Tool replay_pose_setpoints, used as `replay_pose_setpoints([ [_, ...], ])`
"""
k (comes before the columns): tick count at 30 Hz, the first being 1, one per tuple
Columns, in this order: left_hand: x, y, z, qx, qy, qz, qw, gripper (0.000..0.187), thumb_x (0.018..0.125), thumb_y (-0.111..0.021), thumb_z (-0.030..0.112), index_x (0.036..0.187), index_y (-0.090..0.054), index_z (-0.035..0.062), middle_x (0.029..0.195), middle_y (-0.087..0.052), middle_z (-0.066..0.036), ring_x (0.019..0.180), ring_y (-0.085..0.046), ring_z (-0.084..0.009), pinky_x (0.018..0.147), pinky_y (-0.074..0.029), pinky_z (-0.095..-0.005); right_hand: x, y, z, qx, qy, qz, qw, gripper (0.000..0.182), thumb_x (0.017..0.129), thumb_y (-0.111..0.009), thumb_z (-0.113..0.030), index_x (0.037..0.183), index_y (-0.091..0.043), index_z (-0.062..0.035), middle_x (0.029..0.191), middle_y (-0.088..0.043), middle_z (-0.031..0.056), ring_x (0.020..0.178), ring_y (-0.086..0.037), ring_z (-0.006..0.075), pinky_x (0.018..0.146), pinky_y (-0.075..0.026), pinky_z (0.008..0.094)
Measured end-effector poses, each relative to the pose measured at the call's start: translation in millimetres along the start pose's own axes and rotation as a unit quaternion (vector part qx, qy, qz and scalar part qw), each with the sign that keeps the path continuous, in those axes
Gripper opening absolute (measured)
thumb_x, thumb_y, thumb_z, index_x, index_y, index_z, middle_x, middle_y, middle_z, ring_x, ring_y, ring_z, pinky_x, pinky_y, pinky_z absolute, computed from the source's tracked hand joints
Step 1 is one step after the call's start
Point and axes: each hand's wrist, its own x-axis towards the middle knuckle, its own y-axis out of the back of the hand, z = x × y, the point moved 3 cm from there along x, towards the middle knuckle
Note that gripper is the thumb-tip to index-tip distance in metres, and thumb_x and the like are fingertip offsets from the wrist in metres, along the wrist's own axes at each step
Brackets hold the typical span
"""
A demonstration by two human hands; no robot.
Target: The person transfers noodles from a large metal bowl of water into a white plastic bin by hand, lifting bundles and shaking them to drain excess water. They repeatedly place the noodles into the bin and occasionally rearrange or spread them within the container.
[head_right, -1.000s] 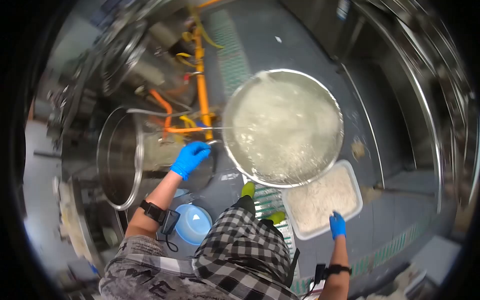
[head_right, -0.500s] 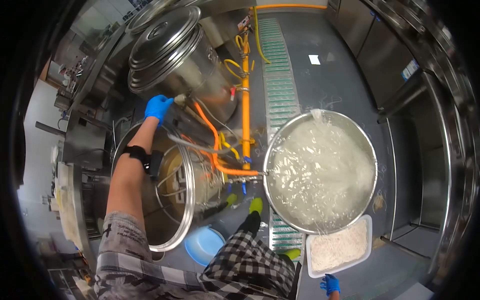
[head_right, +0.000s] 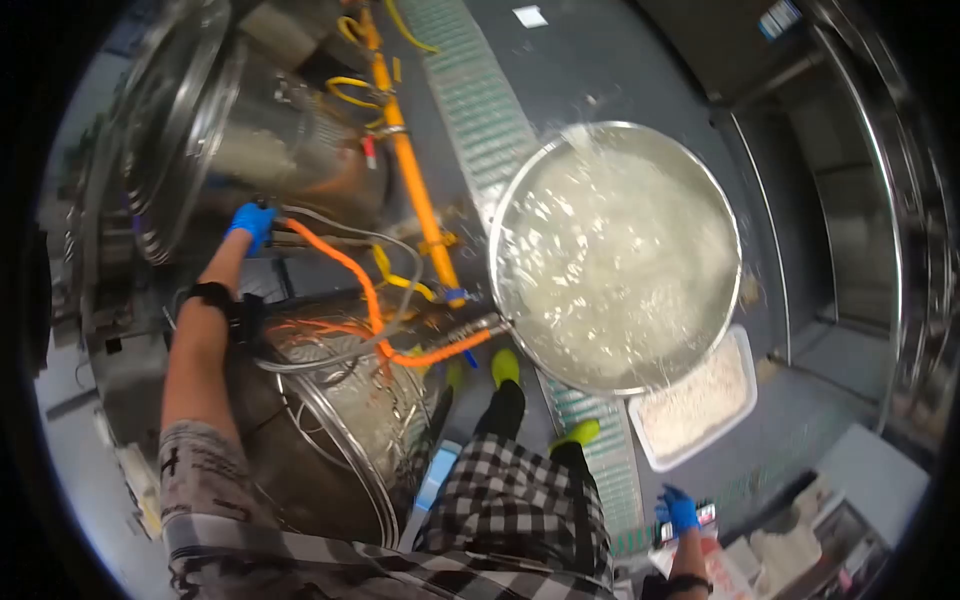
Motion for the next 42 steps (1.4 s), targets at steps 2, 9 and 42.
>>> replay_pose_setpoints([
  [2, -4, 2, 1, 0.083, -0.043, 0.041, 0.995, 0.030, 0.070, -0.053, 0.025, 0.084, -0.057, -0.0016, 0.084, -0.054, -0.024, 0.079, -0.053, -0.0370, 0.068, -0.042, -0.0411, -6, -10, -15, -0.020, -0.011, 0.008, 1.000, 0.030, 0.081, -0.047, -0.021, 0.110, -0.047, -0.0129, 0.089, -0.056, 0.0090, 0.065, -0.056, 0.0161, 0.048, -0.045, 0.0249],
  [9, -25, 8, 13, 0.156, -0.138, 0.079, 0.975, 0.023, 0.072, -0.051, 0.018, 0.084, -0.056, -0.0003, 0.084, -0.054, -0.023, 0.080, -0.053, -0.0367, 0.068, -0.042, -0.0424, 3, -26, -35, -0.028, 0.035, -0.002, 0.999, 0.030, 0.080, -0.047, -0.020, 0.110, -0.049, -0.0136, 0.087, -0.055, 0.0069, 0.063, -0.055, 0.0147, 0.053, -0.046, 0.0241],
  [42, -499, -630, 388, -0.234, -0.209, -0.313, 0.896, 0.047, 0.077, -0.052, 0.031, 0.110, -0.044, -0.0021, 0.106, -0.049, -0.017, 0.100, -0.044, -0.0263, 0.086, -0.033, -0.0339, 376, 120, -96, 0.153, 0.233, 0.055, 0.959, 0.066, 0.072, -0.054, -0.007, 0.128, -0.020, -0.0102, 0.106, -0.047, 0.0104, 0.055, -0.050, 0.0129, 0.048, -0.044, 0.0244],
])
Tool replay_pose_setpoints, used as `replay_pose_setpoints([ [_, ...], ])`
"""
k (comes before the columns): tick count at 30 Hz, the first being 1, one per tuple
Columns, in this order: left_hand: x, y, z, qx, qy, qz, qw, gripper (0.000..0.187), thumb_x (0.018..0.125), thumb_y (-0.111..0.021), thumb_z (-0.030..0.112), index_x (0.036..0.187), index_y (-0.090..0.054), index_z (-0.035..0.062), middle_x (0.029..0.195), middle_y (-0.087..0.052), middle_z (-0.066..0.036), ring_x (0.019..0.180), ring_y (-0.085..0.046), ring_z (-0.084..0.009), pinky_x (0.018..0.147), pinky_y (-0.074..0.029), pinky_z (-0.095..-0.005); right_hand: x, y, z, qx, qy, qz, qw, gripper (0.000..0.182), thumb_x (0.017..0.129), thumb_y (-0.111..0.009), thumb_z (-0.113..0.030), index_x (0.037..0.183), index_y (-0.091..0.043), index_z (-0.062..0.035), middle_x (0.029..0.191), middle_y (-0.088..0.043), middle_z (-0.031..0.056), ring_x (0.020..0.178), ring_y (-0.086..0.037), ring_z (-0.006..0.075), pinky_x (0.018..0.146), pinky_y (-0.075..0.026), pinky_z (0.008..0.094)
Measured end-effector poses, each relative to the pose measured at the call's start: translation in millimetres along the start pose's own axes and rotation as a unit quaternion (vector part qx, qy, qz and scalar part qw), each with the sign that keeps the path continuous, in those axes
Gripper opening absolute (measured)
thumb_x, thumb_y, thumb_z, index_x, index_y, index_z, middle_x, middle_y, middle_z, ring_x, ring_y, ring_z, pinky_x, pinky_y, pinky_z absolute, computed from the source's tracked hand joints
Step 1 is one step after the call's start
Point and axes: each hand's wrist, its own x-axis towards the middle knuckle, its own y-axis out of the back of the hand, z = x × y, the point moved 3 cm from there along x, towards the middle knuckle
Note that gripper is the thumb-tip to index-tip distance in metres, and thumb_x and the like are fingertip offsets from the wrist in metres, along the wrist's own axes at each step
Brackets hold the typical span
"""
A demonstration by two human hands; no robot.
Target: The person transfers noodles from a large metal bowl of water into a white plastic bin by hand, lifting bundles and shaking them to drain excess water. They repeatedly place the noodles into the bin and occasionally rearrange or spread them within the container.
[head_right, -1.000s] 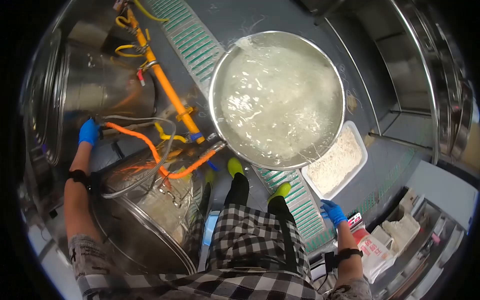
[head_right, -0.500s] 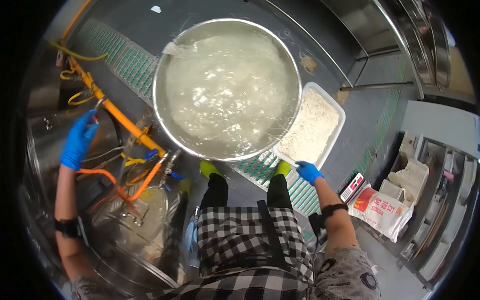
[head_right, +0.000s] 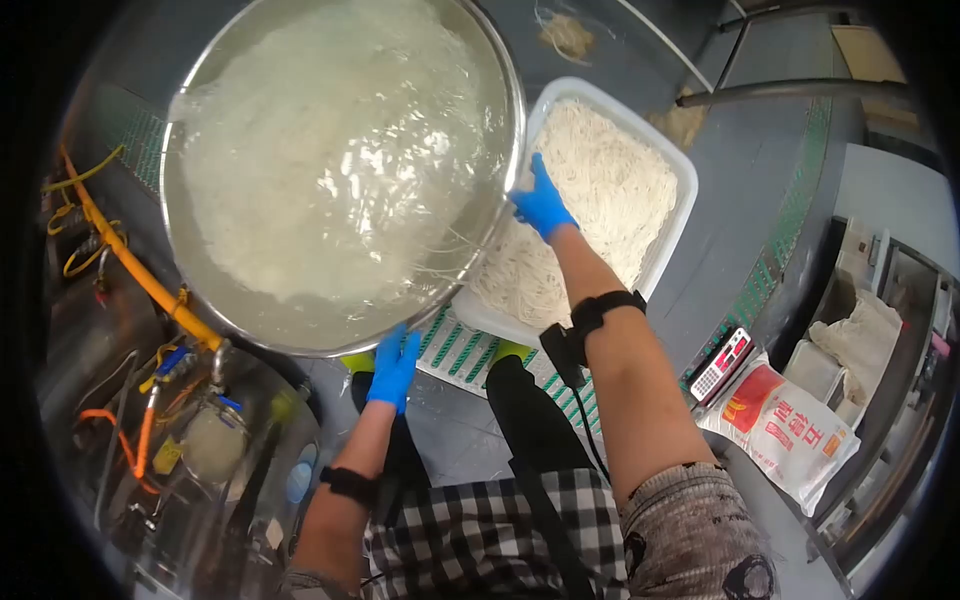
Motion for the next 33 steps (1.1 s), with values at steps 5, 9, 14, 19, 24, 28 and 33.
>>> replay_pose_setpoints([
  [5, 66, -57, 19, 0.137, 0.008, 0.063, 0.989, 0.051, 0.077, -0.049, 0.033, 0.114, -0.039, -0.0017, 0.112, -0.042, -0.024, 0.104, -0.037, -0.0376, 0.089, -0.029, -0.0403, 2, -42, 95, 0.238, -0.018, -0.096, 0.966, 0.055, 0.071, -0.052, -0.005, 0.122, -0.030, -0.0108, 0.077, -0.053, 0.0063, 0.055, -0.052, 0.0113, 0.048, -0.046, 0.0239],
  [9, 73, -80, 23, -0.006, 0.039, 0.053, 0.998, 0.056, 0.078, -0.049, 0.034, 0.119, -0.033, -0.0010, 0.118, -0.037, -0.022, 0.110, -0.034, -0.0326, 0.090, -0.028, -0.0370, -43, -83, 157, 0.174, -0.049, -0.156, 0.971, 0.047, 0.070, -0.053, -0.009, 0.115, -0.038, -0.0086, 0.078, -0.054, 0.0071, 0.059, -0.053, 0.0122, 0.050, -0.045, 0.0237],
  [14, 47, -77, 33, -0.195, 0.067, 0.064, 0.977, 0.050, 0.081, -0.047, 0.030, 0.118, -0.034, -0.0001, 0.112, -0.042, -0.016, 0.102, -0.040, -0.0258, 0.086, -0.033, -0.0333, -69, -110, 152, -0.195, -0.064, -0.374, 0.905, 0.044, 0.073, -0.052, -0.034, 0.104, -0.049, -0.0041, 0.084, -0.058, 0.0150, 0.065, -0.056, 0.0239, 0.060, -0.044, 0.0322],
  [19, 30, -74, 39, -0.370, 0.205, 0.000, 0.906, 0.042, 0.083, -0.046, 0.027, 0.115, -0.038, 0.0004, 0.099, -0.047, -0.011, 0.089, -0.046, -0.0189, 0.079, -0.037, -0.0291, -107, -96, 121, -0.318, 0.027, -0.420, 0.849, 0.046, 0.078, -0.041, -0.045, 0.093, -0.057, -0.0049, 0.078, -0.058, 0.0168, 0.069, -0.057, 0.0254, 0.065, -0.043, 0.0323],
  [24, 48, -45, 56, -0.582, 0.220, -0.201, 0.757, 0.033, 0.083, -0.043, 0.034, 0.085, -0.053, 0.0031, 0.050, -0.038, 0.002, 0.042, -0.035, -0.0083, 0.040, -0.029, -0.0199, -152, -20, 117, -0.224, -0.001, -0.386, 0.895, 0.043, 0.083, -0.035, -0.040, 0.074, -0.058, -0.0055, 0.051, -0.052, 0.0086, 0.054, -0.052, 0.0171, 0.057, -0.041, 0.0281],
  [28, 65, 5, 73, -0.300, 0.120, -0.002, 0.946, 0.032, 0.082, -0.044, 0.035, 0.064, -0.051, 0.0094, 0.045, -0.034, 0.003, 0.035, -0.028, -0.0078, 0.032, -0.022, -0.0218, -178, 43, 80, 0.153, -0.151, -0.213, 0.953, 0.046, 0.085, -0.037, -0.038, 0.049, -0.042, -0.0091, 0.042, -0.039, 0.0019, 0.039, -0.036, 0.0102, 0.040, -0.030, 0.0228],
  [33, 94, 82, 64, -0.184, 0.036, 0.108, 0.976, 0.030, 0.081, -0.045, 0.031, 0.062, -0.053, 0.0086, 0.047, -0.038, 0.001, 0.039, -0.033, -0.0071, 0.035, -0.025, -0.0216, -192, 84, 49, 0.456, -0.105, -0.060, 0.882, 0.047, 0.086, -0.035, -0.035, 0.045, -0.028, -0.0133, 0.040, -0.023, -0.0018, 0.034, -0.024, 0.0102, 0.034, -0.020, 0.0227],
])
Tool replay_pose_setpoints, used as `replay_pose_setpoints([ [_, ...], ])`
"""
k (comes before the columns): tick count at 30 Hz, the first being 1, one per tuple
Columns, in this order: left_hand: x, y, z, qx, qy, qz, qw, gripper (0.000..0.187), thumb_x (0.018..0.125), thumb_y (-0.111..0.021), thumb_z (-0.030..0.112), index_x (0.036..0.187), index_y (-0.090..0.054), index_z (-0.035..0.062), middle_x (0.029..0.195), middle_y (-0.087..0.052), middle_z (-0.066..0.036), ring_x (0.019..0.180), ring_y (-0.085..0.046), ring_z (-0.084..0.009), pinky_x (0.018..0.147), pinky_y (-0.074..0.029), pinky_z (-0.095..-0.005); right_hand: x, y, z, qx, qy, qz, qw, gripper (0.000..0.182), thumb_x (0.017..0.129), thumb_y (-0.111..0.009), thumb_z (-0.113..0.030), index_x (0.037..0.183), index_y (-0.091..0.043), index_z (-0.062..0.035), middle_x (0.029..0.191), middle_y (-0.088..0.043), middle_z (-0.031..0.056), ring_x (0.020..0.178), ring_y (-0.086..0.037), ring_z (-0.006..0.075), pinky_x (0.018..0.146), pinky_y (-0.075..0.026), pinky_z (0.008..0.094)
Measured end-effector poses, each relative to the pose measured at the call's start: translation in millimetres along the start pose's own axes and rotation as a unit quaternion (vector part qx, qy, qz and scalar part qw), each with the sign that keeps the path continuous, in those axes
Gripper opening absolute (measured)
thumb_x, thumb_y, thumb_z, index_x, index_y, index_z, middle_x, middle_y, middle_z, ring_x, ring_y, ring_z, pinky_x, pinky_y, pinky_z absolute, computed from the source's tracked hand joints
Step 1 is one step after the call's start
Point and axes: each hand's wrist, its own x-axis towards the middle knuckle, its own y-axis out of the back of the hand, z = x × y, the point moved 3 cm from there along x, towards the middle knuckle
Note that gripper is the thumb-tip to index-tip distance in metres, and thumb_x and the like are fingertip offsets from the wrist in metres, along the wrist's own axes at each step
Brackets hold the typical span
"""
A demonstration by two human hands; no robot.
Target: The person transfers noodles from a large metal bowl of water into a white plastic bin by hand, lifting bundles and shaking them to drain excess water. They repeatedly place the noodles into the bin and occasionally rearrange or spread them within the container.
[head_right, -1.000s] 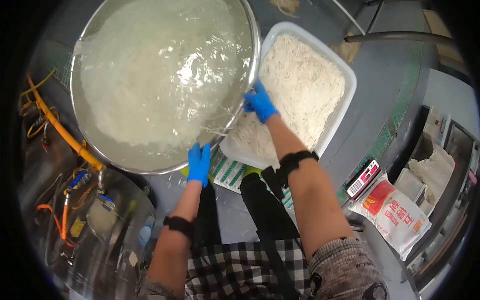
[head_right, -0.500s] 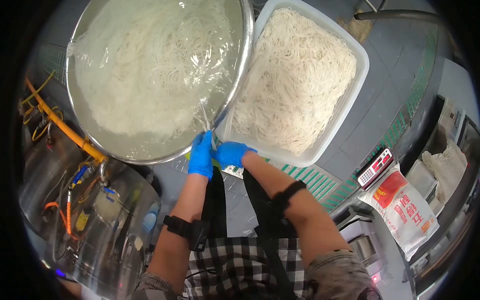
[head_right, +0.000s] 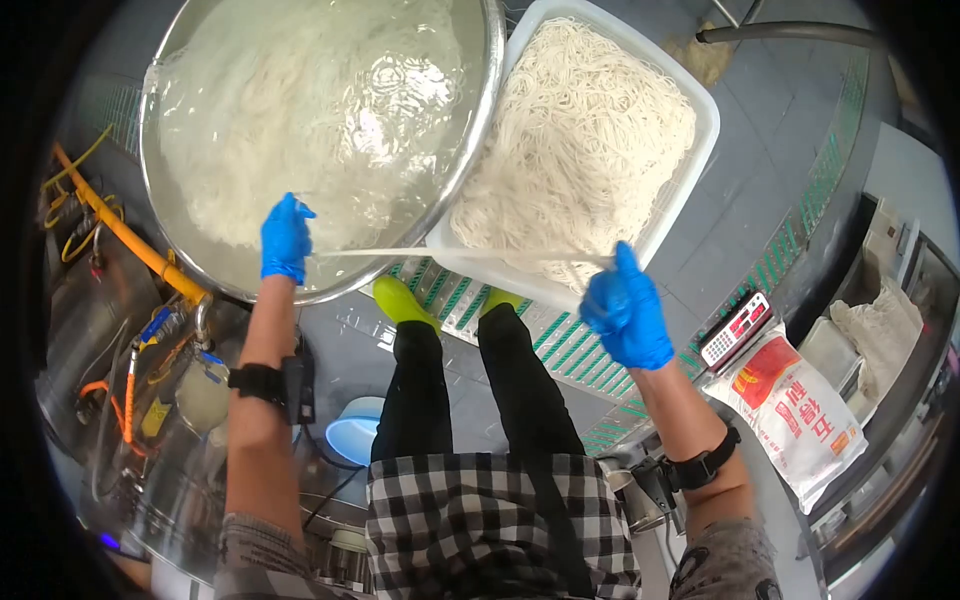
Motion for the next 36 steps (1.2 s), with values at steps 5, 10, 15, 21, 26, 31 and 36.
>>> replay_pose_setpoints([
  [5, 50, 69, 10, 0.089, -0.179, 0.074, 0.977, 0.028, 0.081, -0.044, 0.030, 0.071, -0.053, 0.0058, 0.047, -0.038, 0.002, 0.037, -0.031, -0.0067, 0.033, -0.024, -0.0215, 3, 55, -41, 0.002, 0.142, -0.045, 0.989, 0.041, 0.086, -0.036, -0.031, 0.049, -0.031, -0.0165, 0.043, -0.024, -0.0034, 0.034, -0.022, 0.0085, 0.034, -0.019, 0.0216],
  [10, 23, 64, 72, -0.089, -0.083, 0.019, 0.992, 0.029, 0.083, -0.042, 0.029, 0.074, -0.055, 0.0056, 0.044, -0.029, 0.005, 0.035, -0.024, -0.0050, 0.032, -0.018, -0.0202, 23, 118, -62, -0.049, 0.185, 0.244, 0.951, 0.038, 0.085, -0.039, -0.036, 0.052, -0.033, -0.0159, 0.045, -0.027, -0.0038, 0.036, -0.024, 0.0077, 0.035, -0.021, 0.0212],
  [15, -115, -60, 125, 0.034, -0.204, -0.181, 0.962, 0.021, 0.081, -0.043, 0.019, 0.089, -0.054, 0.0016, 0.083, -0.054, -0.004, 0.079, -0.047, -0.0102, 0.074, -0.035, -0.0226, 40, 88, -42, -0.177, 0.073, 0.183, 0.964, 0.037, 0.084, -0.039, -0.039, 0.068, -0.050, -0.0075, 0.051, -0.037, -0.0011, 0.043, -0.036, 0.0087, 0.043, -0.037, 0.0221],
  [21, -217, -179, 29, 0.189, -0.462, -0.425, 0.755, 0.026, 0.073, -0.049, 0.012, 0.098, -0.052, 0.0041, 0.078, -0.053, -0.012, 0.076, -0.050, -0.0308, 0.065, -0.041, -0.0356, 19, -45, 22, -0.098, -0.044, 0.039, 0.993, 0.043, 0.085, -0.038, -0.034, 0.100, -0.050, 0.0041, 0.089, -0.056, 0.0136, 0.057, -0.048, 0.0123, 0.059, -0.046, 0.0263],
  [26, -191, -170, -42, 0.168, -0.479, -0.315, 0.802, 0.028, 0.074, -0.050, 0.009, 0.101, -0.051, 0.0030, 0.089, -0.049, -0.012, 0.082, -0.047, -0.0288, 0.070, -0.040, -0.0338, 38, -10, 9, -0.292, -0.016, -0.117, 0.949, 0.039, 0.086, -0.037, -0.033, 0.086, -0.055, 0.0017, 0.046, -0.026, -0.0059, 0.038, -0.021, 0.0028, 0.036, -0.019, 0.0178],
  [31, -121, -130, -134, 0.424, -0.301, -0.391, 0.760, 0.030, 0.069, -0.053, 0.006, 0.100, -0.051, 0.0018, 0.092, -0.050, -0.014, 0.090, -0.047, -0.0302, 0.076, -0.039, -0.0377, 80, 81, -4, -0.585, 0.147, 0.047, 0.796, 0.036, 0.083, -0.041, -0.034, 0.067, -0.058, -0.0064, 0.049, -0.033, -0.0059, 0.044, -0.026, 0.0032, 0.040, -0.022, 0.0186],
  [36, -27, -124, -255, 0.606, -0.210, -0.232, 0.731, 0.048, 0.067, -0.054, 0.014, 0.113, -0.041, 0.0108, 0.116, -0.034, -0.017, 0.106, -0.037, -0.0341, 0.078, -0.040, -0.0419, 108, 122, 9, -0.565, 0.130, 0.106, 0.808, 0.032, 0.083, -0.043, -0.029, 0.069, -0.057, -0.0040, 0.053, -0.043, -0.0023, 0.047, -0.031, 0.0047, 0.045, -0.028, 0.0182],
])
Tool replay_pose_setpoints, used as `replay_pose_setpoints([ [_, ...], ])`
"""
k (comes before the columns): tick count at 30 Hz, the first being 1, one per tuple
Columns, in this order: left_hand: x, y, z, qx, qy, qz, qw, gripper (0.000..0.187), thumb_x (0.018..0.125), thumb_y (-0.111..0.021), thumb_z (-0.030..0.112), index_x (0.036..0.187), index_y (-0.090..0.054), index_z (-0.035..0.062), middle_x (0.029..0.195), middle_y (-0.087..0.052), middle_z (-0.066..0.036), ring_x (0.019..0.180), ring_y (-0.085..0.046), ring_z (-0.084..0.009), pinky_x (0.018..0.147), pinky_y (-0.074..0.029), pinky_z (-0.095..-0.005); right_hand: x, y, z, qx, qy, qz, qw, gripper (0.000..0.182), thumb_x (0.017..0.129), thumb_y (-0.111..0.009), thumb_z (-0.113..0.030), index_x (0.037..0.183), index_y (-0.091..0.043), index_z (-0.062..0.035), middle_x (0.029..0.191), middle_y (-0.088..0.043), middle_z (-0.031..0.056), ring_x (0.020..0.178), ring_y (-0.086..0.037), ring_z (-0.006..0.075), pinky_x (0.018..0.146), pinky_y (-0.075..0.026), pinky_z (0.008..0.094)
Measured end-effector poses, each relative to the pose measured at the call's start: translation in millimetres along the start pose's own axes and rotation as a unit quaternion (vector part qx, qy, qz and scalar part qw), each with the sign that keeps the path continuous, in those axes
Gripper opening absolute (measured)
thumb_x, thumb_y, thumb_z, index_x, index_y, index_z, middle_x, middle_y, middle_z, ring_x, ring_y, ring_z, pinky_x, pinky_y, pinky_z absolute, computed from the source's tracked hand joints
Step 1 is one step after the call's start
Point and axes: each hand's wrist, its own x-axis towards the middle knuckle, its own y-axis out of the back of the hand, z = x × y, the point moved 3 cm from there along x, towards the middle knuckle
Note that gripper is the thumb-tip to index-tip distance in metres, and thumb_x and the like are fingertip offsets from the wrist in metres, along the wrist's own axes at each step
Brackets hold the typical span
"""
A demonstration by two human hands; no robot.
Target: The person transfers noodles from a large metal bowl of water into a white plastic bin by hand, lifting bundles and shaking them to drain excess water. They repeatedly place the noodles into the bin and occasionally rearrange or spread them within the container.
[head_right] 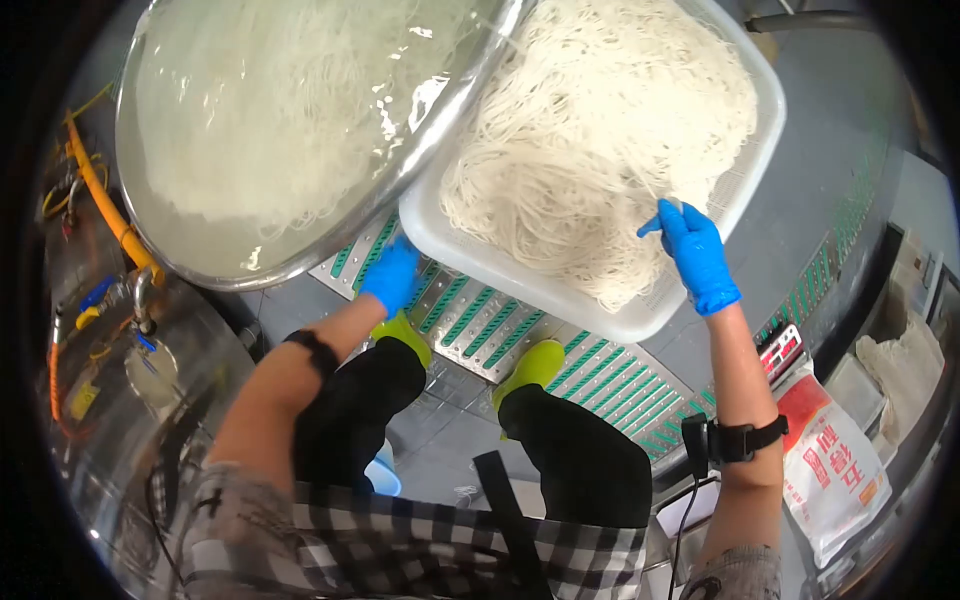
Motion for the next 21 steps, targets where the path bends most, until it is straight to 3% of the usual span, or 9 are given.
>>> replay_pose_setpoints([
  [2, 22, -10, -2, -0.107, 0.015, 0.156, 0.982, 0.062, 0.064, -0.059, 0.022, 0.120, -0.034, 0.0149, 0.125, -0.023, -0.017, 0.114, -0.024, -0.0368, 0.082, -0.034, -0.0516, 2, -10, 9, 0.017, -0.016, -0.013, 1.000, 0.033, 0.083, -0.043, -0.029, 0.068, -0.057, -0.0043, 0.050, -0.036, -0.0037, 0.046, -0.028, 0.0045, 0.043, -0.024, 0.0187],
  [5, 35, -30, 26, -0.004, 0.092, 0.187, 0.978, 0.066, 0.061, -0.061, 0.026, 0.121, -0.034, 0.0174, 0.124, -0.023, -0.016, 0.117, -0.016, -0.0373, 0.083, -0.027, -0.0579, 7, -23, 15, 0.001, -0.018, -0.035, 0.999, 0.033, 0.084, -0.043, -0.029, 0.067, -0.058, -0.0052, 0.048, -0.030, -0.0049, 0.045, -0.025, 0.0039, 0.042, -0.020, 0.0188],
  [8, 48, -89, 24, -0.035, -0.001, 0.171, 0.985, 0.063, 0.061, -0.062, 0.026, 0.118, -0.037, 0.0174, 0.125, -0.024, -0.014, 0.117, -0.016, -0.0366, 0.083, -0.023, -0.0616, 10, -34, 23, -0.015, -0.033, -0.054, 0.998, 0.033, 0.084, -0.042, -0.030, 0.067, -0.057, -0.0058, 0.047, -0.029, -0.0052, 0.043, -0.024, 0.0035, 0.041, -0.019, 0.0186],
  [9, 39, -73, 34, -0.014, 0.017, 0.055, 0.998, 0.055, 0.063, -0.060, 0.022, 0.114, -0.041, 0.0138, 0.125, -0.024, -0.014, 0.114, -0.022, -0.0364, 0.080, -0.033, -0.0534, 11, -39, 25, -0.012, -0.023, -0.061, 0.998, 0.033, 0.084, -0.042, -0.030, 0.067, -0.057, -0.0056, 0.047, -0.029, -0.0052, 0.043, -0.024, 0.0034, 0.041, -0.019, 0.0186],
  [10, 48, -103, 26, -0.016, 0.019, 0.055, 0.998, 0.055, 0.063, -0.060, 0.022, 0.114, -0.041, 0.0138, 0.125, -0.024, -0.014, 0.114, -0.022, -0.0364, 0.080, -0.033, -0.0534, 14, -41, 25, -0.007, -0.008, -0.065, 0.998, 0.034, 0.084, -0.042, -0.030, 0.067, -0.057, -0.0053, 0.047, -0.029, -0.0053, 0.043, -0.024, 0.0034, 0.040, -0.019, 0.0186],
  [11, 63, -136, 16, -0.316, -0.022, 0.136, 0.939, 0.047, 0.066, -0.057, 0.019, 0.111, -0.043, 0.0111, 0.121, -0.030, -0.015, 0.108, -0.031, -0.0359, 0.076, -0.038, -0.0483, 15, -46, 21, -0.009, -0.006, -0.066, 0.998, 0.034, 0.084, -0.042, -0.030, 0.067, -0.057, -0.0053, 0.047, -0.029, -0.0053, 0.043, -0.024, 0.0034, 0.040, -0.019, 0.0186],
  [13, 55, -128, 21, -0.590, -0.055, 0.200, 0.780, 0.040, 0.069, -0.053, 0.015, 0.107, -0.044, 0.0084, 0.116, -0.037, -0.017, 0.102, -0.039, -0.0353, 0.072, -0.042, -0.0431, 10, -57, 18, -0.025, -0.035, -0.096, 0.994, 0.034, 0.085, -0.041, -0.030, 0.067, -0.057, -0.0048, 0.047, -0.029, -0.0053, 0.042, -0.024, 0.0032, 0.040, -0.019, 0.0187],
  [15, 51, -115, 22, -0.324, 0.026, 0.175, 0.930, 0.027, 0.075, -0.044, 0.008, 0.101, -0.046, 0.0040, 0.099, -0.048, -0.021, 0.085, -0.050, -0.0350, 0.065, -0.044, -0.0380, 12, -60, 21, -0.022, -0.028, -0.103, 0.994, 0.035, 0.085, -0.040, -0.032, 0.068, -0.056, -0.0062, 0.046, -0.028, -0.0058, 0.040, -0.022, 0.0030, 0.038, -0.018, 0.0186],
  [21, 57, -112, 23, -0.297, 0.030, 0.251, 0.921, 0.018, 0.074, -0.042, 0.005, 0.089, -0.052, 0.0016, 0.087, -0.054, -0.021, 0.080, -0.053, -0.0353, 0.066, -0.043, -0.0391, 14, -66, 18, -0.012, -0.010, -0.126, 0.992, 0.035, 0.084, -0.039, -0.034, 0.069, -0.056, -0.0067, 0.045, -0.027, -0.0062, 0.038, -0.021, 0.0029, 0.036, -0.017, 0.0184],
])
